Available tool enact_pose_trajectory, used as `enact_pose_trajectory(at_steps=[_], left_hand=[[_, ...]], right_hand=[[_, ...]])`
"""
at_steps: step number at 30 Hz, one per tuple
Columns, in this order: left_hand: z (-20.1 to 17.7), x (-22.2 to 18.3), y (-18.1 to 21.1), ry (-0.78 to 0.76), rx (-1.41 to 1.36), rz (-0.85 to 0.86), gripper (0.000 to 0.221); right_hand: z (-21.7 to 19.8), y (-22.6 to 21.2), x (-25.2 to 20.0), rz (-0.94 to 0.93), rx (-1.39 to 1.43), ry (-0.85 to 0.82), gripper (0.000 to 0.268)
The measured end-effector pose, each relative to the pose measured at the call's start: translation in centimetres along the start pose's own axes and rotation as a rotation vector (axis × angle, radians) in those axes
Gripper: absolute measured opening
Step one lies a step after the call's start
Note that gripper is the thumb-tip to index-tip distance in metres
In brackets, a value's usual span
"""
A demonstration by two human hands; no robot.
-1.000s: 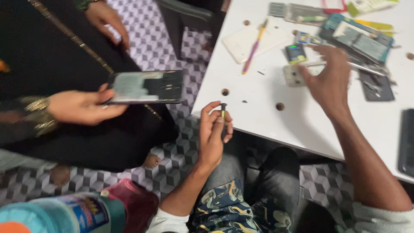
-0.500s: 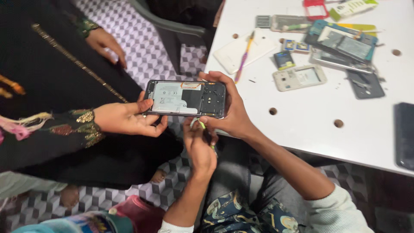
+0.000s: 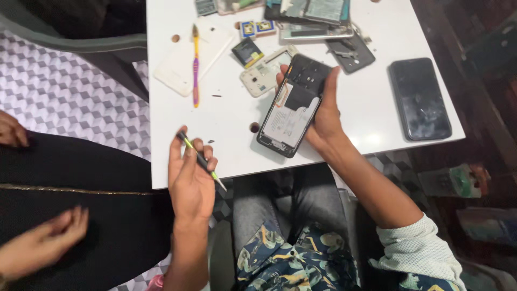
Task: The person uses a screwdriver to remove screws from the back of a white smartphone and then from a black smartphone. They handle the phone bodies and place removed screws on the table.
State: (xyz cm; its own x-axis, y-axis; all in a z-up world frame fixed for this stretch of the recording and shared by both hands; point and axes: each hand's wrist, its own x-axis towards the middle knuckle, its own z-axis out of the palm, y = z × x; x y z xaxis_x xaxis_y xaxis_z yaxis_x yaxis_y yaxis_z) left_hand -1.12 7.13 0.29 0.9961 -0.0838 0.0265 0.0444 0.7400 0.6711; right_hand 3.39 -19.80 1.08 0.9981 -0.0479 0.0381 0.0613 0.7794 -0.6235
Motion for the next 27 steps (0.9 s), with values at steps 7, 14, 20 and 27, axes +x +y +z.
enact_pose_trajectory(at_steps=[7, 14, 20, 27], left_hand=[[5.6, 4.0, -2.2, -0.13, 0.498, -0.23, 0.054], [6.7, 3.3, -6.9, -0.235, 0.323, -0.344, 0.024], [7.1, 2.5, -9.8, -0.098, 0.267, -0.204, 0.021], [5.6, 4.4, -6.6, -0.198, 0.296, -0.175, 0.025]], right_hand=[[-1.1, -2.4, 1.0, -0.058, 0.209, -0.092, 0.097], [-0.8, -2.3, 1.3, -0.031, 0.222, -0.058, 0.112], [0.3, -0.3, -1.7, 0.13, -0.095, -0.065, 0.108], [0.2, -2.5, -0.7, 0.253, -0.249, 0.021, 0.094]])
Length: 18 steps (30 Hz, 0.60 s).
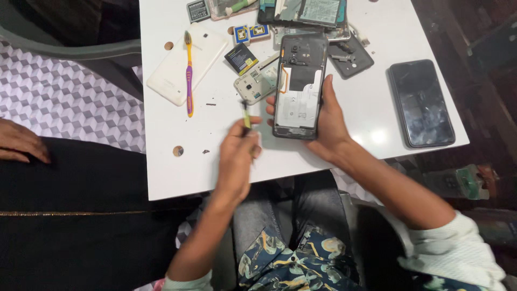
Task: The person uses a screwdriver to remove screws from the back of a white smartphone and then from a black smartphone. They handle the phone bodies and place removed screws on the table.
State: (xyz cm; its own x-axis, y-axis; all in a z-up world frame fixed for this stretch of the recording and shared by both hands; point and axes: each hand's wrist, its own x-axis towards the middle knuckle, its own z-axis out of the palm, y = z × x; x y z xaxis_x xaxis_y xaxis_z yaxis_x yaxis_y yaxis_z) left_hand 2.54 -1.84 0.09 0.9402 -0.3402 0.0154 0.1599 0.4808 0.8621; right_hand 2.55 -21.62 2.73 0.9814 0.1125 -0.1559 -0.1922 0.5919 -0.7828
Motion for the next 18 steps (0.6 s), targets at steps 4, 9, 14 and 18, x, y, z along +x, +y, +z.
enact_pose_trajectory(at_steps=[4, 9, 14, 18], left_hand=[[-2.5, 0.9, 3.9, -0.025, -0.041, 0.128, 0.021], [-3.3, 2.3, 6.3, -0.133, 0.242, 0.397, 0.059], [-3.5, 4.7, 5.4, -0.244, 0.297, 0.552, 0.081], [-3.8, 5.9, 3.9, -0.264, 0.375, 0.608, 0.075]], right_hand=[[-0.4, -2.1, 0.0, 0.041, -0.209, -0.095, 0.091], [0.1, -2.4, 0.6, 0.102, -0.198, -0.142, 0.087], [0.2, -1.5, 1.8, 0.022, -0.116, -0.134, 0.089], [-0.2, -1.2, 2.2, -0.051, -0.06, -0.103, 0.091]])
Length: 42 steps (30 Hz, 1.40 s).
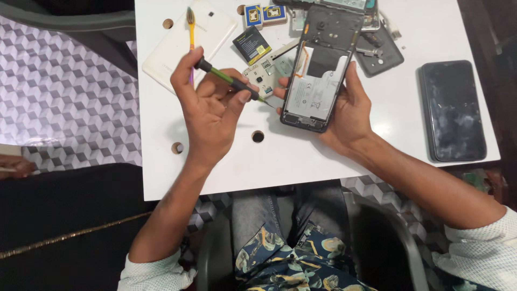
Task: The person uses a screwdriver to remove screws from the back of a white smartphone and then from a black smartphone. They handle the phone bodies and place removed screws on the table.
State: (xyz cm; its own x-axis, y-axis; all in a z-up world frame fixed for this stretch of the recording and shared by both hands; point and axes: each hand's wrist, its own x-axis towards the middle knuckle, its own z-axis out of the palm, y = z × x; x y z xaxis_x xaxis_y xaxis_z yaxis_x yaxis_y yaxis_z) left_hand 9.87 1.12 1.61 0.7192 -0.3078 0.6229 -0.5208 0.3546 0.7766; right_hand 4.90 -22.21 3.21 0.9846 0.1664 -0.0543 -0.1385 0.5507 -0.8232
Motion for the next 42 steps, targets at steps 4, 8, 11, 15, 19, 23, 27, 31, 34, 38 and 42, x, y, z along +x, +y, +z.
enact_pose_trajectory(at_steps=[4, 8, 11, 15, 19, 23, 27, 31, 34, 38, 42], left_hand=[[0.4, -0.9, -1.4, -0.03, 0.104, 0.066, 0.072], [0.9, -1.8, -2.0, -0.076, 0.168, 0.08, 0.069], [1.3, -2.0, -2.1, -0.093, 0.18, 0.101, 0.068], [1.5, -2.0, -2.3, -0.073, 0.244, 0.149, 0.069], [1.7, -1.9, -2.5, -0.08, 0.313, 0.229, 0.069], [1.7, -1.7, -2.4, -0.088, 0.323, 0.24, 0.07], [1.7, -1.8, -2.4, -0.096, 0.311, 0.233, 0.069], [1.6, -2.0, -2.5, -0.112, 0.309, 0.235, 0.069], [1.6, -2.0, -2.6, -0.121, 0.295, 0.185, 0.07], [1.5, -2.0, -2.8, -0.122, 0.312, 0.218, 0.07], [1.6, -2.0, -2.8, -0.126, 0.304, 0.191, 0.071]], right_hand=[[-0.8, 0.2, -0.3, -0.023, -0.028, 0.036, 0.093], [-0.7, 0.5, -0.3, -0.014, -0.075, 0.045, 0.093], [-0.4, 0.6, -0.4, -0.011, -0.088, 0.036, 0.093], [-0.3, 0.6, -0.3, 0.0, -0.071, 0.034, 0.093], [-0.4, 0.7, -0.3, 0.026, -0.036, 0.06, 0.093], [-0.3, 0.8, -0.3, 0.029, -0.045, 0.06, 0.093], [-0.5, 0.7, -0.3, 0.03, -0.068, 0.052, 0.093], [-0.5, 0.8, -0.3, 0.028, -0.067, 0.056, 0.093], [-0.4, 0.7, -0.3, 0.033, -0.063, 0.063, 0.093], [-0.4, 0.7, -0.3, 0.039, -0.084, 0.063, 0.093], [-0.5, 0.7, -0.3, 0.042, -0.093, 0.067, 0.092]])
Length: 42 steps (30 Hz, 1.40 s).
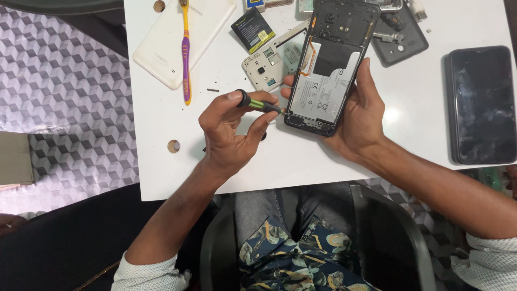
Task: The person uses a screwdriver to remove screws from the back of a white smartphone and then from a black smartphone. They handle the phone bodies and place removed screws on the table.
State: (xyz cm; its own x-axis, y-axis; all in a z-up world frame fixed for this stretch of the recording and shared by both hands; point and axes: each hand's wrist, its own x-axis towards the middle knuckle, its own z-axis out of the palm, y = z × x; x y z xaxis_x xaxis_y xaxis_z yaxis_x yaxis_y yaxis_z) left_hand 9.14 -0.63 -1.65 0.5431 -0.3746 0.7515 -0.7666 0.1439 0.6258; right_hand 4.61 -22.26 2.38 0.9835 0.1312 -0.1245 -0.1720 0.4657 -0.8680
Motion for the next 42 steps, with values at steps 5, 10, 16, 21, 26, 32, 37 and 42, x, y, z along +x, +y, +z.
enact_pose_trajectory(at_steps=[5, 10, 16, 21, 26, 32, 37, 42], left_hand=[[0.1, 0.1, 0.1, -0.017, 0.042, 0.054, 0.072], [0.2, 0.5, 0.2, -0.02, 0.072, 0.091, 0.071], [0.1, 0.8, 0.5, -0.04, 0.065, 0.11, 0.071], [-0.2, 0.8, 0.7, -0.063, 0.067, 0.105, 0.074], [0.2, 0.8, 0.5, -0.006, 0.154, 0.14, 0.078], [-0.2, 1.3, 1.2, -0.006, 0.177, 0.182, 0.078], [-0.1, 1.1, 1.6, -0.043, 0.132, 0.105, 0.072], [0.4, 0.8, 1.2, 0.072, 0.281, 0.051, 0.078]], right_hand=[[-0.1, 0.1, 0.0, -0.007, 0.003, -0.001, 0.092], [-0.2, 0.1, 0.0, -0.001, 0.011, 0.006, 0.092], [-0.2, 0.2, 0.1, -0.006, 0.0, 0.008, 0.093], [-0.3, 0.2, 0.1, -0.013, -0.001, -0.011, 0.094], [-0.3, 0.3, 0.2, -0.015, 0.018, -0.015, 0.09], [-0.4, 0.3, 0.1, -0.025, 0.042, -0.032, 0.088], [-0.8, 0.3, 0.1, -0.012, 0.098, -0.026, 0.09], [-0.6, 0.3, 0.1, -0.034, 0.044, -0.034, 0.088]])
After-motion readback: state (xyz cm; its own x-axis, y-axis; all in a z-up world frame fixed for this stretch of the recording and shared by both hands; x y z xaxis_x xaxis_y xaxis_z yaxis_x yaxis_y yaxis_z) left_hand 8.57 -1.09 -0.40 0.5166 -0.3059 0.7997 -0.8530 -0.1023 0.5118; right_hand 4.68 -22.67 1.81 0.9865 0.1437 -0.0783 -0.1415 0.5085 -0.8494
